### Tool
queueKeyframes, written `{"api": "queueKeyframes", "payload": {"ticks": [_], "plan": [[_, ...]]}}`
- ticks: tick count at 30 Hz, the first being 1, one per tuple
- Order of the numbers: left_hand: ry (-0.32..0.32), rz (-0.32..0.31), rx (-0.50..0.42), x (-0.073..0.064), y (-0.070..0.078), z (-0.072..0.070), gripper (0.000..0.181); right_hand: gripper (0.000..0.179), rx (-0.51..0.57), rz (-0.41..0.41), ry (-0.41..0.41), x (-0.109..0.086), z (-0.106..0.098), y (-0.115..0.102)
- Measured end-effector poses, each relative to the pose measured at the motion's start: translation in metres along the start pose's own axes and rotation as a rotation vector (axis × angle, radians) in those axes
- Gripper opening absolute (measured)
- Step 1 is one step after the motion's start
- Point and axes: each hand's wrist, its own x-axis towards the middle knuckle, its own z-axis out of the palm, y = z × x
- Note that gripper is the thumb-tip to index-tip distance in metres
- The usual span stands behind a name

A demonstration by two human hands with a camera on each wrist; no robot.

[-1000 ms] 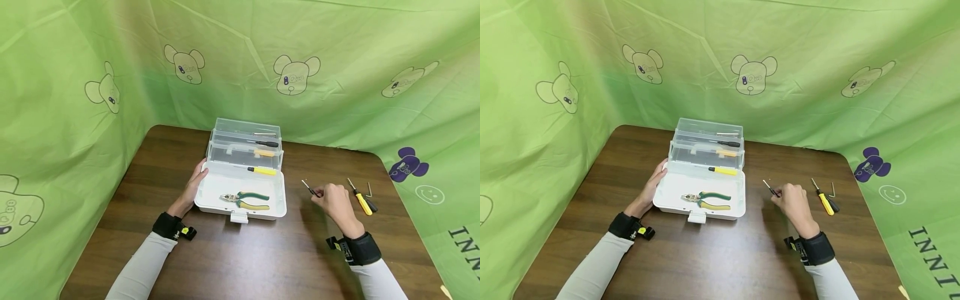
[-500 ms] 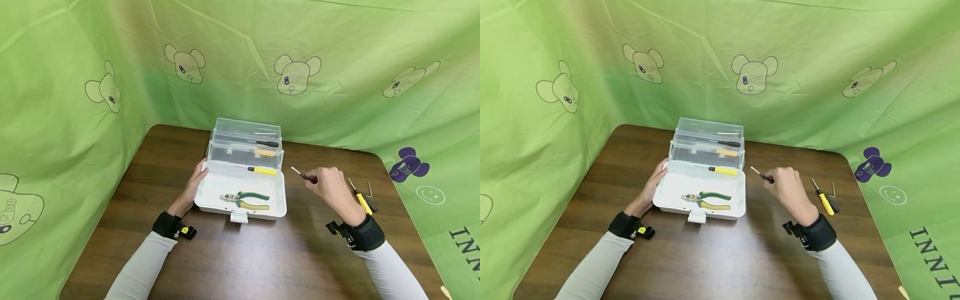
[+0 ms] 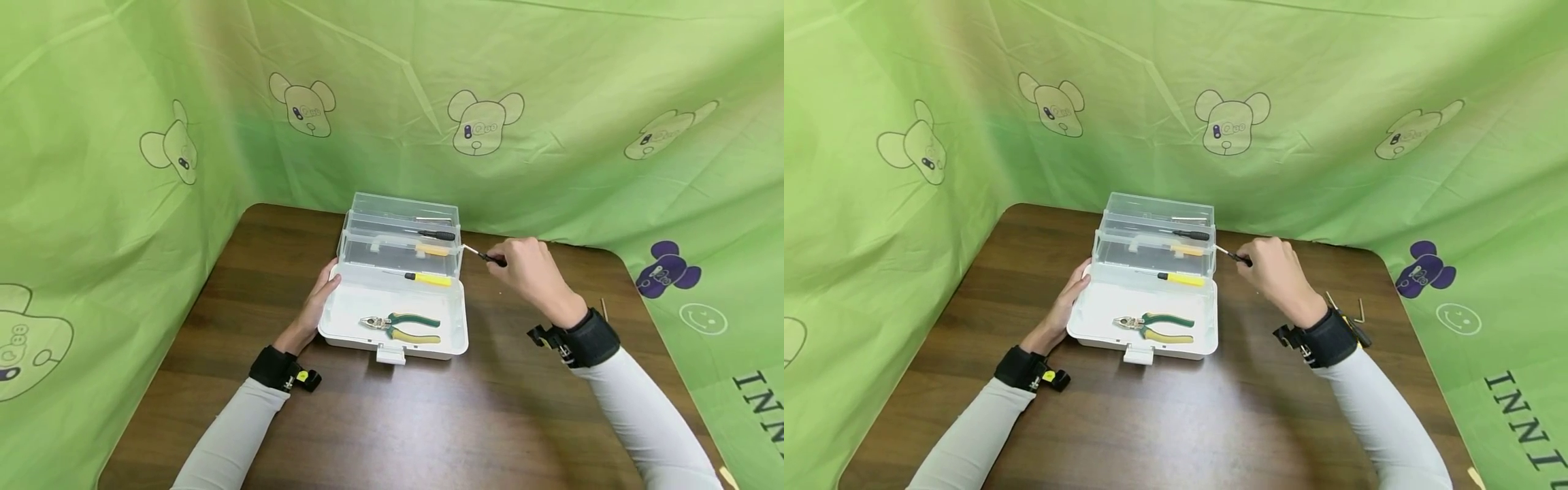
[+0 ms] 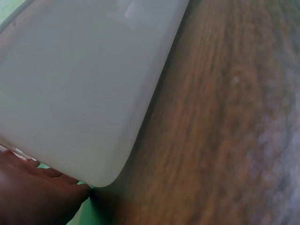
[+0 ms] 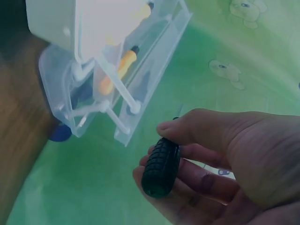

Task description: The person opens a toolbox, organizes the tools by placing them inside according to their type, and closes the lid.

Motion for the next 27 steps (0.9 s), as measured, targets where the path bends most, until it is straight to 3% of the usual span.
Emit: {"api": "queueKeyframes", "payload": {"ticks": [11, 27], "plan": [[0.011, 0.005, -0.008, 0.001, -0.001, -0.001, 0.068, 0.017, 0.007, -0.051, 0.002, 0.036, -0.002, 0.0], [0.0, 0.001, -0.009, 0.001, -0.003, -0.001, 0.069, 0.015, 0.045, -0.031, -0.001, 0.074, -0.002, -0.007]]}}
